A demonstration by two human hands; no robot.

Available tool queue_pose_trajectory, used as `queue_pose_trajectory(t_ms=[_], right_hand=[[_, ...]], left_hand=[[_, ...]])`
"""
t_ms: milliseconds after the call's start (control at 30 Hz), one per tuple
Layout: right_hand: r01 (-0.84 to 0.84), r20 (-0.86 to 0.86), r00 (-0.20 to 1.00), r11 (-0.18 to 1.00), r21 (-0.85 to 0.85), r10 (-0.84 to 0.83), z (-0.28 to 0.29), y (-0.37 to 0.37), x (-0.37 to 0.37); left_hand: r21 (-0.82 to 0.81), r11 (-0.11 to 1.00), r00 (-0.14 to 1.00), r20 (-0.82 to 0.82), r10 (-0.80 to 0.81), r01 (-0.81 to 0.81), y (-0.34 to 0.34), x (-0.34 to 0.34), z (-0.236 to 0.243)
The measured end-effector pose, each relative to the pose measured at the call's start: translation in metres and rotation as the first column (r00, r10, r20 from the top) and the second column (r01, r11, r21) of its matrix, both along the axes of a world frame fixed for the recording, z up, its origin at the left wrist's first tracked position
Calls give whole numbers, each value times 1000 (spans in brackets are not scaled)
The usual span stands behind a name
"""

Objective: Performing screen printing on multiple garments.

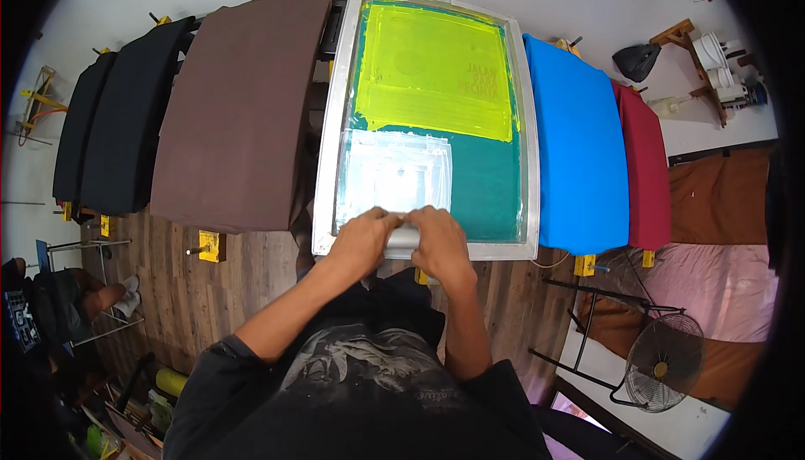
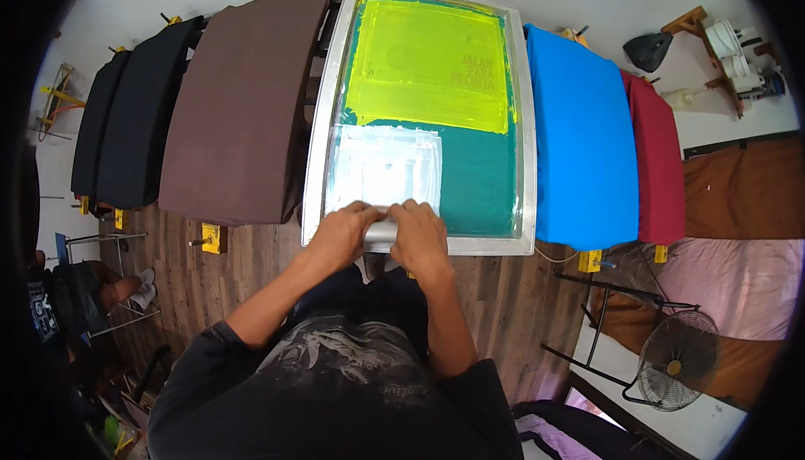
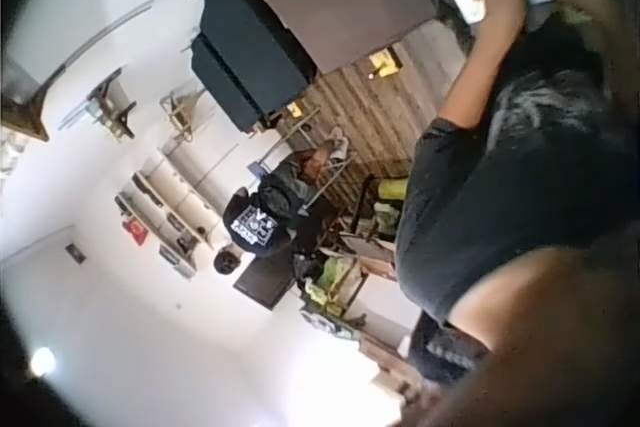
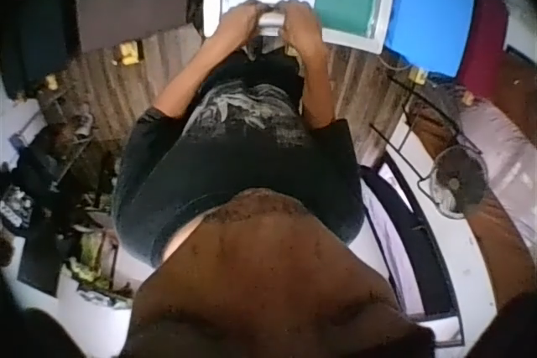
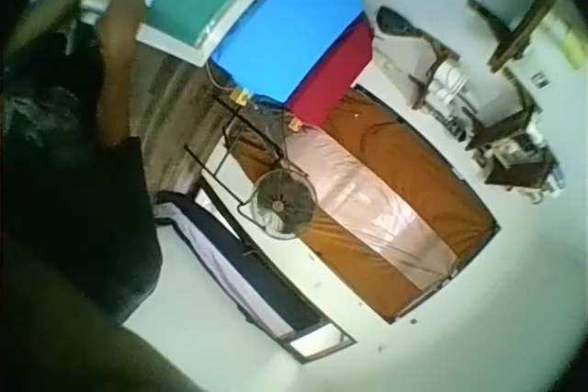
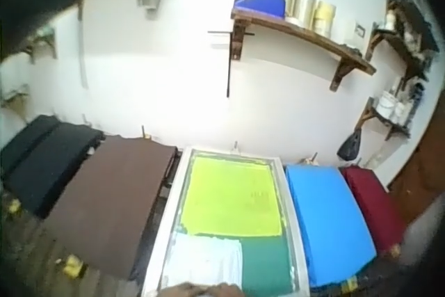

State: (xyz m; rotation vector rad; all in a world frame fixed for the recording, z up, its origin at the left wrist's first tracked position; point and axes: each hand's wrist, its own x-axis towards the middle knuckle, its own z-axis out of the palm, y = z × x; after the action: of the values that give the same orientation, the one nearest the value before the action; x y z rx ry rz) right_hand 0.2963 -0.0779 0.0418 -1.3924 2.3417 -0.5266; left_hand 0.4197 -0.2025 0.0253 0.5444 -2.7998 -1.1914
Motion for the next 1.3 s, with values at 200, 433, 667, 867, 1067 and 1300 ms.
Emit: queue_pose_trajectory(t_ms=[200, 433, 667, 867, 1067, 1300], right_hand=[[-95, 55, 995, 976, 196, 86, 16, -20, -21], [-52, -72, 995, 985, 163, 64, 7, -90, -79], [-21, -44, 999, 998, 55, 23, -9, -71, -63], [0, 18, 1000, 994, 109, -2, 1, -33, -31], [-61, 35, 998, 992, 111, 58, 6, -14, -13], [-141, 3, 989, 944, 298, 147, 20, -62, -66]], left_hand=[[10, 992, 970, 209, -123, 123, -24, -17, 16], [-135, 991, 995, 102, 19, -5, -82, -77, 0], [-233, 972, 1000, 5, 24, -22, -62, -63, -12], [-137, 990, 998, 65, -25, 34, -28, -29, -6], [-67, 992, 989, 110, -98, 105, -16, -10, 10], [-57, 982, 951, 265, -158, 180, -69, -61, 15]])
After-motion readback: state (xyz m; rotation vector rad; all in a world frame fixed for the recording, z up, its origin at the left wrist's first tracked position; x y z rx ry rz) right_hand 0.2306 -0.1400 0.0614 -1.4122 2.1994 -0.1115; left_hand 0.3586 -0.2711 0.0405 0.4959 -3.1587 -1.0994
